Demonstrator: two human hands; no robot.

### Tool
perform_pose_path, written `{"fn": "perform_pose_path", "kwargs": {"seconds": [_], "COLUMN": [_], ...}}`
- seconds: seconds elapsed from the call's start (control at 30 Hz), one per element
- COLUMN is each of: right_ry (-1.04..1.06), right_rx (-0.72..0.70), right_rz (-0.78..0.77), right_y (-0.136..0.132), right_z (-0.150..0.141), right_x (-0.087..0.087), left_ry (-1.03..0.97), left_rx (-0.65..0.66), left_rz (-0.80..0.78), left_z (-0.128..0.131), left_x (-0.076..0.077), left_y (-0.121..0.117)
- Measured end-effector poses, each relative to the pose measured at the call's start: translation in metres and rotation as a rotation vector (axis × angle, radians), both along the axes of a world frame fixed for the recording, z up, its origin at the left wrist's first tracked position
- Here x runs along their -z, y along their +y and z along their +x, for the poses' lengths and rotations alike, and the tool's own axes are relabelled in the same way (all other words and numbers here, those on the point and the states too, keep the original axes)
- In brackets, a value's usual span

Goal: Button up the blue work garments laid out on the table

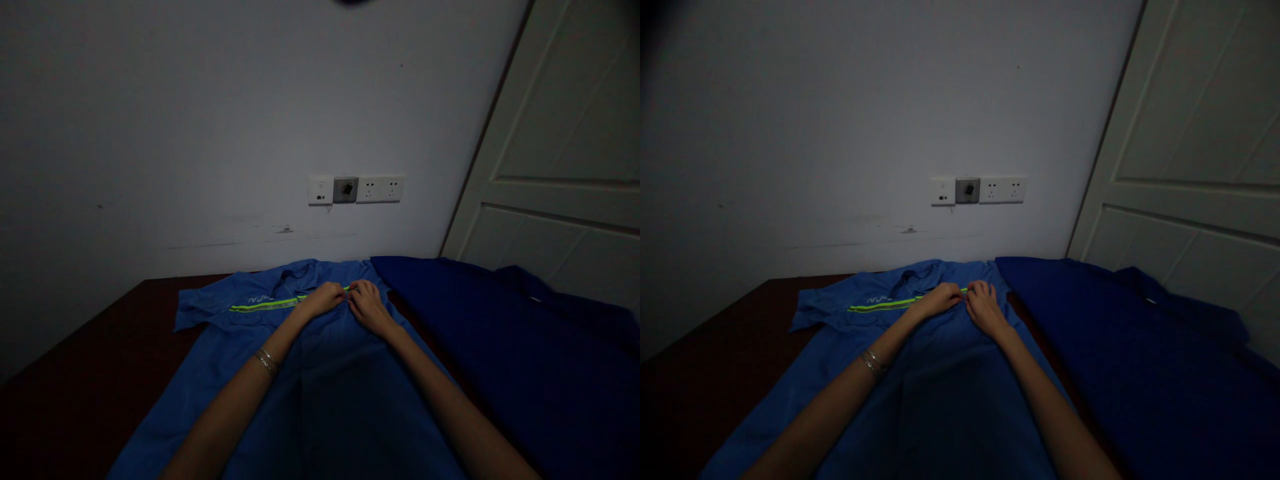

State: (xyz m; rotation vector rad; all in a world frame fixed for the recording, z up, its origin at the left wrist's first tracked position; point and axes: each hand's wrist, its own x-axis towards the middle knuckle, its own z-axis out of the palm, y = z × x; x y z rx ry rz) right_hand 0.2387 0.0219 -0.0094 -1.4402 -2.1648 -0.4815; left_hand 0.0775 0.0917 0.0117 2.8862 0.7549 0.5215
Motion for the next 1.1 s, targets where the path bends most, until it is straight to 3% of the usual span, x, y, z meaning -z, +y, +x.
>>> {"fn": "perform_pose_path", "kwargs": {"seconds": [0.27, 1.1], "right_ry": [-0.036, -0.059], "right_rx": [-0.027, -0.042], "right_rz": [-0.003, -0.041], "right_y": [-0.002, 0.003], "right_z": [-0.003, 0.001], "right_x": [-0.006, 0.0], "left_ry": [-0.083, 0.053], "left_rx": [-0.011, 0.026], "left_rz": [-0.193, -0.002], "left_z": [-0.005, -0.003], "left_x": [0.004, -0.001], "left_y": [0.012, -0.001]}}
